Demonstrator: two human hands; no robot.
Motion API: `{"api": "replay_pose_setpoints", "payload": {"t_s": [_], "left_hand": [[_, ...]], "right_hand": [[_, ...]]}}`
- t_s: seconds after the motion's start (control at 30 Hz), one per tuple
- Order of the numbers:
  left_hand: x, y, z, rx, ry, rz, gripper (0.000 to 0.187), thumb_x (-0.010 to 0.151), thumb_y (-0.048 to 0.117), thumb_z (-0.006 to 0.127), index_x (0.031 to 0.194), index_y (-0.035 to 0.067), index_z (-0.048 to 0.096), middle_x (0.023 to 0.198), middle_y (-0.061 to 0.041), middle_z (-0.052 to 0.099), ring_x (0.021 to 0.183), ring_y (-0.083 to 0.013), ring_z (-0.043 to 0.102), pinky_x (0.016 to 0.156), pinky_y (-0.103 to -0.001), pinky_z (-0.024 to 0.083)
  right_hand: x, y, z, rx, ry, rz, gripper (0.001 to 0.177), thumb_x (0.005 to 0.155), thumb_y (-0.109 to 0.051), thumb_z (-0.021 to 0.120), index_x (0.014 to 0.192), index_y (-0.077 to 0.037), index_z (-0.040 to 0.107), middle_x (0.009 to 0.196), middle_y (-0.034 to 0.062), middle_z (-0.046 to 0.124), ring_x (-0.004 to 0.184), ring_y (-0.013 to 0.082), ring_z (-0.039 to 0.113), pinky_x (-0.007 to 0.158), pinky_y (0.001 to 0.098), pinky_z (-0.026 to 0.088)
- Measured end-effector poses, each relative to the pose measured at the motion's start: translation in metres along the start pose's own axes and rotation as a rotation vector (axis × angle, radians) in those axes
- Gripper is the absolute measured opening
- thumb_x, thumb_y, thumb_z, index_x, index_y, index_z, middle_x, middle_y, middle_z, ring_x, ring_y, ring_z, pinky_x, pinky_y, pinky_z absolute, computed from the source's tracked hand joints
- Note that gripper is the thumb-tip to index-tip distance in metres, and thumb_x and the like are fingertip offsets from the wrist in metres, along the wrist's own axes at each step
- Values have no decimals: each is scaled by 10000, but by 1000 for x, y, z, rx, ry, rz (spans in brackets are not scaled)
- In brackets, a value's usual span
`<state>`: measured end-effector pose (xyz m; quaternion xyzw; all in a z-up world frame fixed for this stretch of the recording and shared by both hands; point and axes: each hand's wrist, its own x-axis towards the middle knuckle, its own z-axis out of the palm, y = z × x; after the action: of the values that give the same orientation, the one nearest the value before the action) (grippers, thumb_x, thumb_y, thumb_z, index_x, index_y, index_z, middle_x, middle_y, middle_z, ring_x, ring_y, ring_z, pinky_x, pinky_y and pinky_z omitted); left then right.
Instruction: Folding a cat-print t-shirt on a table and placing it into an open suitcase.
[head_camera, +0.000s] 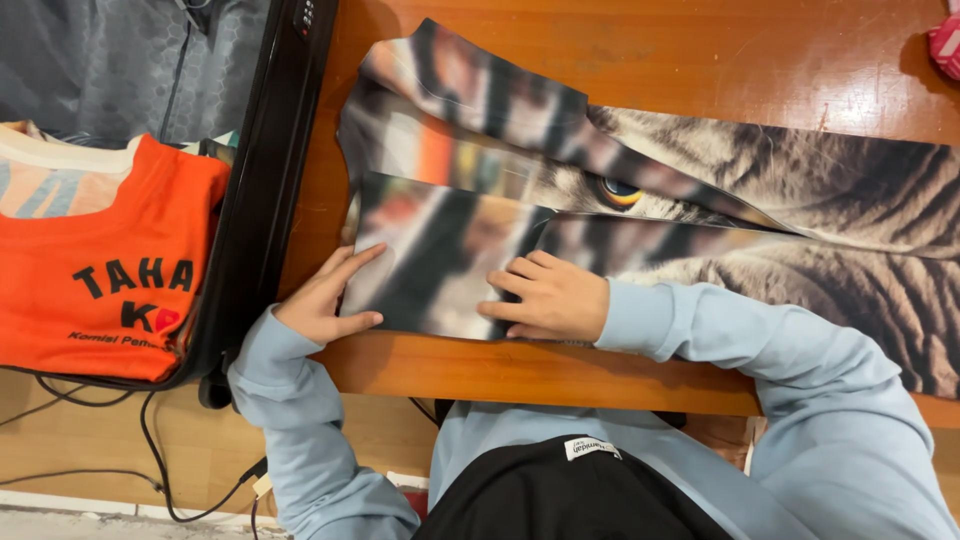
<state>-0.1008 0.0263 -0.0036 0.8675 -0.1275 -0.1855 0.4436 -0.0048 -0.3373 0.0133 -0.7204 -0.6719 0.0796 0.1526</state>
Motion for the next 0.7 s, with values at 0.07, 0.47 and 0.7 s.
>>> {"api": "replay_pose_setpoints", "payload": {"t_s": [0.07,0.47,0.7], "left_hand": [[-4,10,-1,-18,5,-51,927,763,179,837,1567,120,379,1366,-134,464,1183,-265,523,1000,-321,433],[81,38,-6,806,520,-284,665,936,549,690,1390,79,566,1315,-179,583,1126,-428,575,851,-567,472],[213,-74,-47,528,875,98,596,989,434,800,1322,-3,568,1292,-230,580,1119,-473,526,941,-547,469]], "right_hand": [[-2,-2,10,-29,34,-12,564,857,-357,746,1355,-168,558,1342,122,529,1183,312,536,968,473,446],[-38,61,-25,-32,288,269,640,990,-369,654,1501,-32,470,1412,170,573,1221,370,598,995,474,492],[-49,142,-10,-313,446,601,510,1043,-393,697,1327,22,613,1146,221,615,1028,391,563,888,465,461]]}}
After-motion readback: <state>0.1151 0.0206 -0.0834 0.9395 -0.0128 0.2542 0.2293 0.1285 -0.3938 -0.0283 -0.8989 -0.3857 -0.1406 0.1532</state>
